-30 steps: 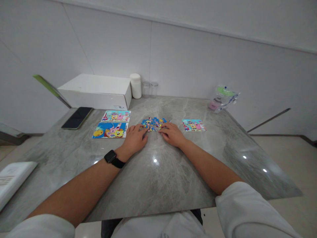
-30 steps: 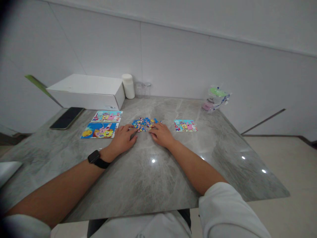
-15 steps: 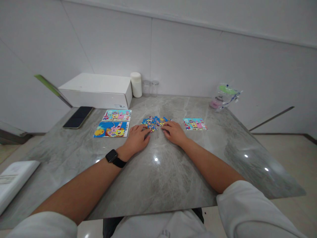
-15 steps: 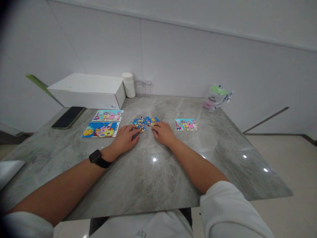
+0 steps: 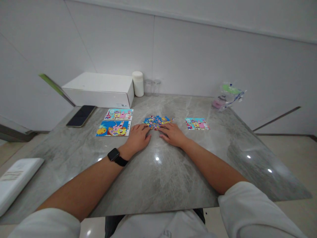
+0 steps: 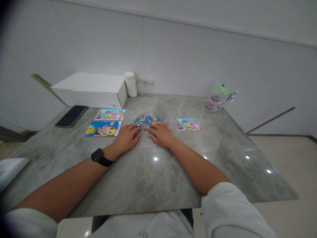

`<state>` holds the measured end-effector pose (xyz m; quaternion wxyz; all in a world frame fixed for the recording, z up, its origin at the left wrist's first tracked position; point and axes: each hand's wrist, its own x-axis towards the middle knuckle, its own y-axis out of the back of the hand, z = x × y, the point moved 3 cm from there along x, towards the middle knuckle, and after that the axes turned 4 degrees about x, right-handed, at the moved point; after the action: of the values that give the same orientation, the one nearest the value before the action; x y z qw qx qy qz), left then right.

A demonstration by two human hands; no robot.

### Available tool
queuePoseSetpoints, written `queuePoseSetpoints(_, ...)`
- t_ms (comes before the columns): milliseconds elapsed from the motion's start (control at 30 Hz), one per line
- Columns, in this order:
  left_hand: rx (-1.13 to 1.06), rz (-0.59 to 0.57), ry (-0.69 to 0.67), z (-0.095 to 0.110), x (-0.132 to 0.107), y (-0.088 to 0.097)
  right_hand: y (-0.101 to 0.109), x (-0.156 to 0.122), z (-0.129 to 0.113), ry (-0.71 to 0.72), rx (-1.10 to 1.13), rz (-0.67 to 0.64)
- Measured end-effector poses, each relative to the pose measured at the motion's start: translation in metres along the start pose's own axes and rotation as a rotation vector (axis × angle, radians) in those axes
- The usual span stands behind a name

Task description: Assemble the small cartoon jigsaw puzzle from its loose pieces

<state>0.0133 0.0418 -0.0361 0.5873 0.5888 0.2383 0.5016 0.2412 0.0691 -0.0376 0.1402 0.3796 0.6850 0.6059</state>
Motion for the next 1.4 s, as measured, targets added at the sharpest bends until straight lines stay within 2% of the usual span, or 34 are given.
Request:
queuePoseSetpoints(233, 0.014, -0.006, 0.005, 0.001, 0.005, 0.000, 0.001, 0.005, 0.003, -0.068, -0.032, 0.001)
queuePoseSetpoints(333, 0.013, 0.033, 0.011, -0.002, 0.009, 0.004, 0.002, 0.006, 0.004, -0.073, -0.032, 0.022)
queuePoseSetpoints(500, 0.070, 0.089, 0.118, -0.031, 0.021, 0.023, 0.006, 0.005, 0.008, -0.064, -0.028, 0.066)
queuePoseSetpoints(600, 0.098, 0.041, 0.159, -0.052, 0.032, 0.030, 0.006, 0.005, 0.010, -0.060, -0.026, 0.076)
queuePoseSetpoints(700, 0.119, -0.035, 0.136, -0.060, 0.045, 0.028, 0.005, 0.006, 0.013, -0.055, -0.028, 0.075)
queuePoseSetpoints(833, 0.140, -0.120, 0.084, -0.054, 0.060, 0.017, 0.005, 0.004, 0.012, -0.020, -0.019, 0.089)
queuePoseSetpoints(933, 0.175, -0.151, 0.081, -0.049, 0.068, 0.012, 0.004, 0.003, 0.004, 0.057, 0.006, 0.059)
queuePoseSetpoints(1033, 0.169, -0.127, 0.093, -0.048, 0.070, 0.010, 0.001, 0.005, -0.005, 0.098, -0.009, -0.005)
queuePoseSetpoints(1233, 0.108, -0.054, 0.140, -0.050, 0.072, 0.014, -0.003, 0.012, -0.007, -0.005, -0.068, -0.052)
queuePoseSetpoints(1400, -0.145, 0.029, 0.131, -0.041, 0.069, 0.026, 0.000, 0.011, -0.006, 0.000, -0.055, -0.002)
